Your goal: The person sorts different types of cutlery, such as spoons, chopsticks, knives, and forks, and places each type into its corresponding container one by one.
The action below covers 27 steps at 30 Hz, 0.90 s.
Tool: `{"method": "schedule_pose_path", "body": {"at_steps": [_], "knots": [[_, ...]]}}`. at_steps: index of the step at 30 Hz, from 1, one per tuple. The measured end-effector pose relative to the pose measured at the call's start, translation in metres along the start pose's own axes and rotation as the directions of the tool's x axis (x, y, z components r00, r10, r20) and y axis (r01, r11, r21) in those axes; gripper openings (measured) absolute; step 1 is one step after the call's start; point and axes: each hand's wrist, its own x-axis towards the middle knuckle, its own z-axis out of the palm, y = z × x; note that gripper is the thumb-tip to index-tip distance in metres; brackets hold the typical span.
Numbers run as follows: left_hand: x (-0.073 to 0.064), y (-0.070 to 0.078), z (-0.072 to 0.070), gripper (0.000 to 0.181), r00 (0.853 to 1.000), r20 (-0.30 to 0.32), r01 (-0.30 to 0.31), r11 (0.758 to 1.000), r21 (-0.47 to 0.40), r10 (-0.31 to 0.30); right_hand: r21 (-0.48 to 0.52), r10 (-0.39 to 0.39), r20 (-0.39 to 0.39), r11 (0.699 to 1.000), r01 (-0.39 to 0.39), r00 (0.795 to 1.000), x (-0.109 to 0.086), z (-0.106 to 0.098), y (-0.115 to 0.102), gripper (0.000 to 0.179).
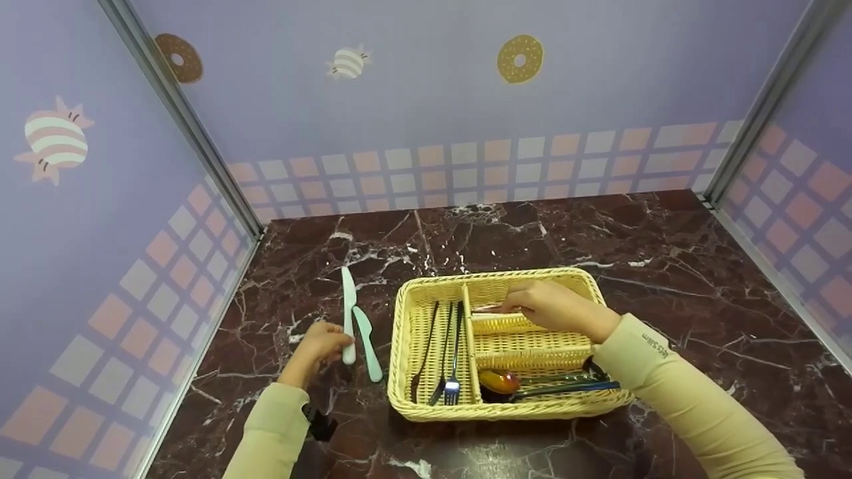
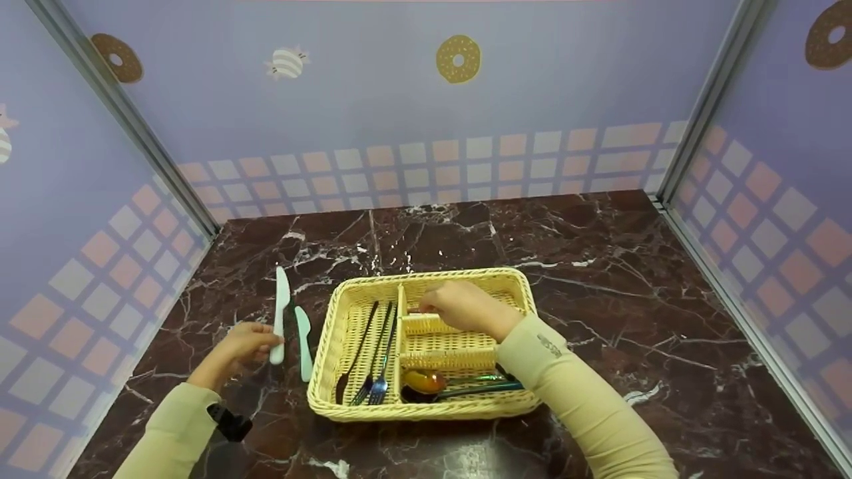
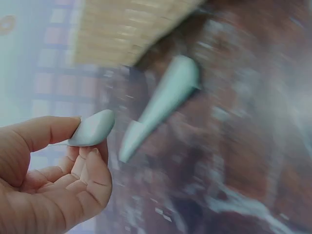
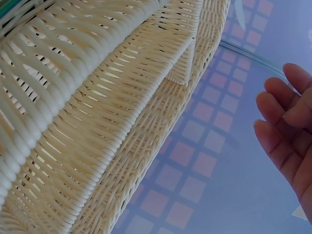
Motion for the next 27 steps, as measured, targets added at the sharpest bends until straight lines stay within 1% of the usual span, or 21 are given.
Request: {"method": "schedule_pose_path", "body": {"at_steps": [2,5,6,8,10,11,13,14,15,16,17,18,19,20,21,22,23,24,25,26,27], "knots": [[-0.001,0.009,0.0,0.02,0.999,-0.011,-0.033,0.999,-0.012,0.033,-0.005,-0.007,-0.012,1.0,0.007,1.0,0.001,0.001,0.0,0.033],[-0.004,0.022,0.005,0.026,0.993,-0.046,-0.107,0.994,-0.015,0.106,-0.007,-0.013,-0.039,1.0,0.013,0.999,0.003,0.002,-0.002,0.035],[-0.004,0.026,0.007,0.026,0.989,-0.064,-0.136,0.991,0.004,0.136,-0.01,-0.015,-0.051,1.0,0.014,0.999,0.004,0.002,-0.002,0.035],[-0.004,0.035,0.014,0.024,0.974,-0.096,-0.203,0.978,0.046,0.206,-0.015,-0.014,-0.081,1.0,0.013,0.997,0.007,0.003,-0.003,0.034],[-0.006,0.044,0.022,0.022,0.953,-0.123,-0.265,0.958,0.113,0.278,-0.02,-0.008,-0.106,1.0,0.005,0.994,0.01,0.003,-0.005,0.032],[-0.006,0.05,0.027,0.021,0.939,-0.136,-0.297,0.943,0.15,0.317,-0.025,-0.002,-0.119,1.0,-0.001,0.993,0.011,0.004,-0.007,0.03],[-0.008,0.06,0.036,0.019,0.901,-0.151,-0.368,0.9,0.233,0.408,-0.035,0.003,-0.141,0.999,-0.008,0.99,0.015,0.004,-0.009,0.028],[-0.009,0.066,0.042,0.018,0.877,-0.151,-0.405,0.871,0.278,0.456,-0.041,0.0,-0.156,0.999,-0.007,0.988,0.017,0.005,-0.01,0.027],[-0.01,0.071,0.047,0.016,0.848,-0.147,-0.441,0.831,0.34,0.51,-0.053,-0.007,-0.174,0.999,-0.002,0.985,0.02,0.005,-0.012,0.026],[-0.012,0.075,0.054,0.014,0.813,-0.14,-0.475,0.783,0.402,0.565,-0.068,-0.016,-0.196,0.998,0.003,0.98,0.022,0.005,-0.013,0.026],[-0.013,0.079,0.061,0.012,0.767,-0.122,-0.512,0.715,0.475,0.63,-0.085,-0.031,-0.221,0.996,0.013,0.975,0.025,0.006,-0.014,0.026],[-0.015,0.082,0.068,0.01,0.714,-0.101,-0.539,0.635,0.554,0.693,-0.104,-0.05,-0.247,0.994,0.025,0.968,0.028,0.006,-0.015,0.026],[-0.016,0.085,0.075,0.008,0.656,-0.079,-0.554,0.55,0.625,0.751,-0.128,-0.07,-0.276,0.991,0.036,0.959,0.031,0.007,-0.016,0.026],[-0.018,0.087,0.082,0.006,0.599,-0.055,-0.556,0.464,0.689,0.799,-0.151,-0.092,-0.304,0.987,0.047,0.948,0.035,0.007,-0.017,0.026],[-0.02,0.089,0.089,0.004,0.549,-0.032,-0.544,0.387,0.744,0.835,-0.173,-0.112,-0.327,0.983,0.057,0.938,0.038,0.008,-0.018,0.026],[-0.022,0.091,0.096,0.002,0.501,-0.011,-0.533,0.319,0.784,0.865,-0.194,-0.13,-0.345,0.979,0.066,0.93,0.042,0.009,-0.019,0.025],[-0.024,0.092,0.102,0.003,0.462,0.01,-0.516,0.259,0.816,0.887,-0.218,-0.149,-0.354,0.973,0.074,0.923,0.045,0.01,-0.019,0.025],[-0.025,0.094,0.108,0.004,0.437,0.026,-0.505,0.221,0.834,0.899,-0.24,-0.165,-0.359,0.967,0.08,0.919,0.048,0.011,-0.02,0.024],[-0.027,0.096,0.113,0.006,0.422,0.041,-0.498,0.193,0.846,0.906,-0.26,-0.179,-0.356,0.962,0.087,0.917,0.051,0.011,-0.02,0.023],[-0.028,0.098,0.118,0.006,0.41,0.057,-0.487,0.166,0.858,0.91,-0.279,-0.189,-0.347,0.956,0.092,0.919,0.053,0.012,-0.021,0.022],[-0.029,0.1,0.122,0.006,0.399,0.068,-0.48,0.145,0.865,0.914,-0.297,-0.198,-0.332,0.95,0.097,0.922,0.055,0.013,-0.021,0.021]]}}
